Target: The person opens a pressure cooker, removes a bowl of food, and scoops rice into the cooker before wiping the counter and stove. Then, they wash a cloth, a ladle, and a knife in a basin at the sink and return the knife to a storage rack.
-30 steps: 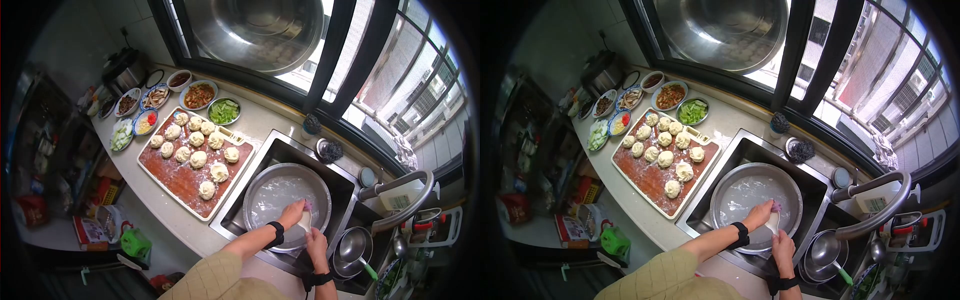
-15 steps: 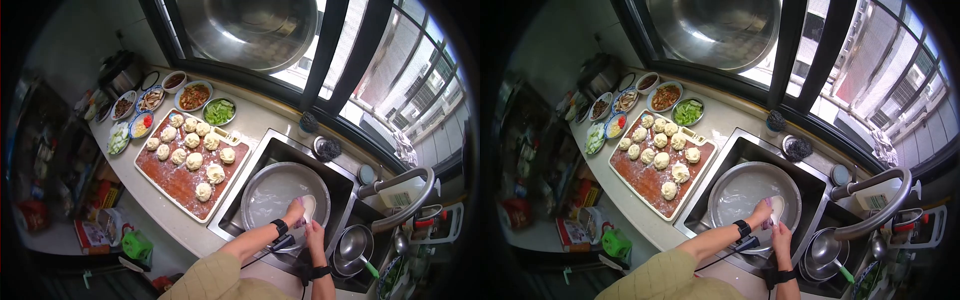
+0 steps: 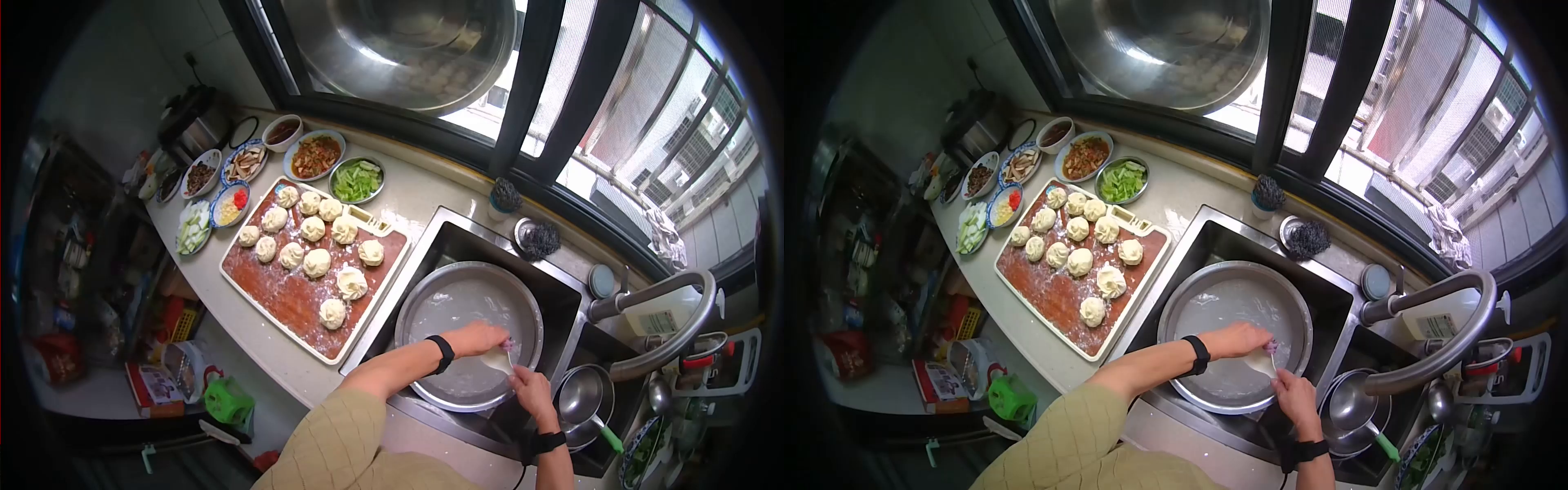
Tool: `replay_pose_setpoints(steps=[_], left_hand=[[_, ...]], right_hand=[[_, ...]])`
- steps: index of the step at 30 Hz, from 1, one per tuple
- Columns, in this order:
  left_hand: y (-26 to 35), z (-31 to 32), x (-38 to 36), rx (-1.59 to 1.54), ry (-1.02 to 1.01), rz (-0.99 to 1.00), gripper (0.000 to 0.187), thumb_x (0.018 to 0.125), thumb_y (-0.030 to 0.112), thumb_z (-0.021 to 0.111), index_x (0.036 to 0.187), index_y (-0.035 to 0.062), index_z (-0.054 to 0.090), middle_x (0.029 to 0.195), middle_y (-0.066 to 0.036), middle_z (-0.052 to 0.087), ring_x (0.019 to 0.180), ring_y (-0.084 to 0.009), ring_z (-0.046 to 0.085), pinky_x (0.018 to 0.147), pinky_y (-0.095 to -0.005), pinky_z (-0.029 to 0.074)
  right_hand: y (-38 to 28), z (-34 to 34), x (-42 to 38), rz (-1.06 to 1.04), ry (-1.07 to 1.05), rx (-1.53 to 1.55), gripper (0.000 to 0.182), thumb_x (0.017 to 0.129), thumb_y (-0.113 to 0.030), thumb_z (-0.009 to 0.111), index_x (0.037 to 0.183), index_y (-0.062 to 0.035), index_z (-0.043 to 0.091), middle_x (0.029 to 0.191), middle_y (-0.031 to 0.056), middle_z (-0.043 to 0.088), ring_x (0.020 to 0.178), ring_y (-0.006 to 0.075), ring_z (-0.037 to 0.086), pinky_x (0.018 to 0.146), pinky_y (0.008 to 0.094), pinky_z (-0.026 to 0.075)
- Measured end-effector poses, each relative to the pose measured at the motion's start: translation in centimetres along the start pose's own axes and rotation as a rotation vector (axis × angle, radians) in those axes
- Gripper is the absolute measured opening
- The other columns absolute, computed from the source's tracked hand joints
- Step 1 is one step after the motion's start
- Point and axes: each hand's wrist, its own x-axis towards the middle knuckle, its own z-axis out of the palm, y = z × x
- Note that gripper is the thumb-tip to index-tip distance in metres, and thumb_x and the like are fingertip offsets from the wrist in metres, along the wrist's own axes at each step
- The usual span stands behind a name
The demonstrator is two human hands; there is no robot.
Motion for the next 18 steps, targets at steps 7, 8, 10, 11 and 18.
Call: replay_pose_setpoints(steps=[7, 8, 10, 11, 18], left_hand=[[-0.9, 1.5, 1.1, -0.253, 0.312, -0.485, 0.014, 0.076, 0.015, 0.049, 0.084, 0.0046, 0.056, 0.079, -0.020, 0.059, 0.079, -0.0361, 0.056, 0.067, -0.0438, 0.044], [-0.7, 2.0, 1.2, -0.351, 0.410, -0.624, 0.016, 0.076, 0.014, 0.048, 0.086, 0.0052, 0.056, 0.080, -0.020, 0.059, 0.079, -0.0358, 0.056, 0.067, -0.0435, 0.044], [0.2, 2.4, 0.9, -0.609, 0.547, -0.877, 0.021, 0.077, 0.014, 0.046, 0.093, 0.0064, 0.059, 0.084, -0.020, 0.059, 0.082, -0.0357, 0.057, 0.070, -0.0429, 0.043], [0.8, 2.7, 1.0, -0.608, 0.545, -0.877, 0.021, 0.077, 0.014, 0.046, 0.093, 0.0064, 0.059, 0.084, -0.020, 0.059, 0.082, -0.0357, 0.057, 0.070, -0.0429, 0.043], [0.0, 3.4, 0.3, -0.634, 0.499, -1.321, 0.025, 0.082, 0.018, 0.042, 0.099, 0.0029, 0.054, 0.088, -0.022, 0.059, 0.087, -0.0357, 0.057, 0.071, -0.0404, 0.046]], right_hand=[[0.9, 4.8, 1.6, 0.181, 0.044, 1.018, 0.022, 0.080, -0.012, 0.054, 0.096, 0.0013, 0.059, 0.064, 0.0016, 0.055, 0.052, 0.0089, 0.049, 0.047, 0.0213, 0.037], [0.3, 5.1, 1.9, 0.235, 0.071, 1.089, 0.022, 0.080, -0.012, 0.055, 0.097, 0.0013, 0.058, 0.065, -0.0011, 0.054, 0.050, 0.0062, 0.045, 0.045, 0.0194, 0.034], [0.3, 5.8, 2.5, 0.279, 0.082, 1.159, 0.021, 0.080, -0.011, 0.055, 0.097, 0.0009, 0.058, 0.065, -0.0032, 0.052, 0.046, 0.0044, 0.042, 0.041, 0.0175, 0.031], [0.6, 6.3, 3.0, 0.279, 0.083, 1.160, 0.021, 0.080, -0.011, 0.055, 0.097, 0.0009, 0.058, 0.065, -0.0032, 0.052, 0.046, 0.0044, 0.042, 0.041, 0.0175, 0.031], [2.4, 8.1, 5.6, 0.295, 0.280, 0.425, 0.026, 0.078, -0.013, 0.053, 0.099, 0.0011, 0.056, 0.071, 0.0101, 0.059, 0.057, 0.0206, 0.055, 0.052, 0.0307, 0.043]])
